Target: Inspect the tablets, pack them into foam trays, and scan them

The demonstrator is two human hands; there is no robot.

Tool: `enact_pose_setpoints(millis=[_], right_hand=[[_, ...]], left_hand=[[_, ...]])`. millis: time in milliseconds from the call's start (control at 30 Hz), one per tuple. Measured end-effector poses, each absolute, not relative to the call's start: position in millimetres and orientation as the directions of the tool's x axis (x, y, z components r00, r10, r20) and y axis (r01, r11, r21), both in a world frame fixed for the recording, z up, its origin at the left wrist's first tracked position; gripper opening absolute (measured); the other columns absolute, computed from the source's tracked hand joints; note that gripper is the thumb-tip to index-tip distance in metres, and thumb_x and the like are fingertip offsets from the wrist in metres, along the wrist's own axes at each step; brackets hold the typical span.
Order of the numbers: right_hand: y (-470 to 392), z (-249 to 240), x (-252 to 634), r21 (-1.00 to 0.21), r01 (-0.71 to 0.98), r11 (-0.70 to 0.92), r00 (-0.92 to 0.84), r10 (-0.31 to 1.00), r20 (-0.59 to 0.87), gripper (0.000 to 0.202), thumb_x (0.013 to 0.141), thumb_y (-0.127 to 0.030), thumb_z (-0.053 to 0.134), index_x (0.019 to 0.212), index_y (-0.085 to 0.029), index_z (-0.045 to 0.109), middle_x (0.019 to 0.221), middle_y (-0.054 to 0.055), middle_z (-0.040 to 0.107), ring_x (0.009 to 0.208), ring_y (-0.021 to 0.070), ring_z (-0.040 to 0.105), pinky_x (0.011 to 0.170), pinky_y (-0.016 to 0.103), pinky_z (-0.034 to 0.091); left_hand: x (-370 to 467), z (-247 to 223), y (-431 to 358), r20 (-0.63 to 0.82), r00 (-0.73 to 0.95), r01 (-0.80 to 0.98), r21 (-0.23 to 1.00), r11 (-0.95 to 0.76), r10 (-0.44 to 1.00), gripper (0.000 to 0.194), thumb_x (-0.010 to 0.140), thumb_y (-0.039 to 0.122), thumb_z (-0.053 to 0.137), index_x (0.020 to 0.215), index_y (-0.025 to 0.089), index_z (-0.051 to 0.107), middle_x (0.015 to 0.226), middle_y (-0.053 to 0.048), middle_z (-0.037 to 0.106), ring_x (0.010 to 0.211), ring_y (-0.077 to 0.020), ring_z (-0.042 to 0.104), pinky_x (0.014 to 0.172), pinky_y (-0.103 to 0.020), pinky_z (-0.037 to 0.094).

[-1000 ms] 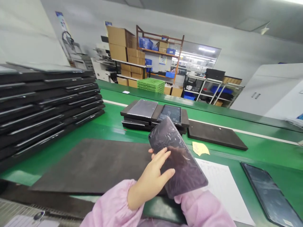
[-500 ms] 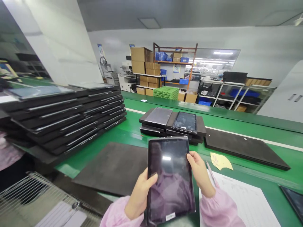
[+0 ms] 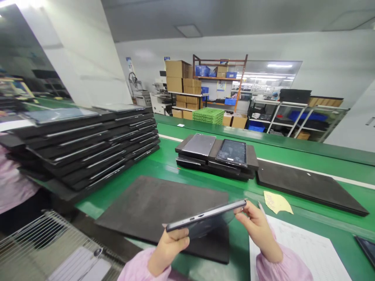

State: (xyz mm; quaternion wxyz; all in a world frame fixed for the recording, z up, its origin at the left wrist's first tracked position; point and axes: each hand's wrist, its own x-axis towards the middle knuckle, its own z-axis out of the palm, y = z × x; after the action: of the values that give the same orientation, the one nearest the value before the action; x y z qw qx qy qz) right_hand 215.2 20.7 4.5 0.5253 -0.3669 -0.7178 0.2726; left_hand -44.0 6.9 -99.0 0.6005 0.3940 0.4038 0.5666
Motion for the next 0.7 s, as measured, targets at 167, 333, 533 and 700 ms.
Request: enact_pose_setpoints(millis=[167, 333, 533, 700], right_hand=[[18.7, 0.8, 219.1, -0.764, 0.274, 0.584, -0.185, 0.812, 0.554, 0.012, 0.082, -0.031, 0.059, 0.077, -0.021, 0.062, 0.069, 0.001, 0.062, 0.065, 0.0149, 0.058, 0.060, 0.023, 0.048], [17.9, -0.9, 221.1, -0.806, 0.276, 0.524, -0.135, 0.851, 0.508, 0.014, 0.080, -0.034, 0.060, 0.075, -0.021, 0.062, 0.069, 0.002, 0.062, 0.065, 0.0162, 0.059, 0.061, 0.025, 0.049], [32.8, -7.7, 215.7, -0.977, 0.165, 0.136, -0.062, 0.990, 0.128, 0.049, 0.077, -0.044, 0.052, 0.118, -0.016, 0.046, 0.095, 0.008, 0.064, 0.065, 0.0151, 0.058, 0.059, 0.028, 0.049], [43.5, -41.2, 226.4, -0.968, 0.250, -0.034, -0.025, 0.999, -0.042, 0.063, 0.070, -0.045, 0.049, 0.124, -0.013, 0.041, 0.107, 0.012, 0.059, 0.059, 0.0133, 0.058, 0.051, 0.028, 0.047]], left_hand=[[-41.9, -94.2, 0.3, -0.063, -0.014, -0.368, 0.928, 0.053, 0.998, 0.026, 0.044, 0.030, 0.085, 0.057, 0.017, 0.067, 0.058, -0.003, 0.065, 0.053, -0.0163, 0.055, 0.052, -0.028, 0.046], [-35.5, -81.8, 0.3, -0.043, 0.016, -0.389, 0.920, 0.046, 0.999, 0.032, 0.043, 0.030, 0.086, 0.063, 0.014, 0.067, 0.059, -0.004, 0.066, 0.058, -0.0198, 0.060, 0.059, -0.031, 0.050], [-15.1, -55.3, 7.2, -0.200, 0.212, -0.506, 0.815, 0.283, 0.957, 0.035, 0.076, 0.034, 0.064, 0.106, 0.017, 0.059, 0.091, -0.008, 0.069, 0.082, -0.0213, 0.065, 0.076, -0.033, 0.050], [-15.8, -68.5, 36.1, -0.337, 0.126, -0.280, 0.890, 0.359, 0.933, 0.031, 0.075, 0.028, 0.057, 0.101, 0.011, 0.055, 0.083, -0.014, 0.069, 0.075, -0.0259, 0.067, 0.069, -0.039, 0.053]])
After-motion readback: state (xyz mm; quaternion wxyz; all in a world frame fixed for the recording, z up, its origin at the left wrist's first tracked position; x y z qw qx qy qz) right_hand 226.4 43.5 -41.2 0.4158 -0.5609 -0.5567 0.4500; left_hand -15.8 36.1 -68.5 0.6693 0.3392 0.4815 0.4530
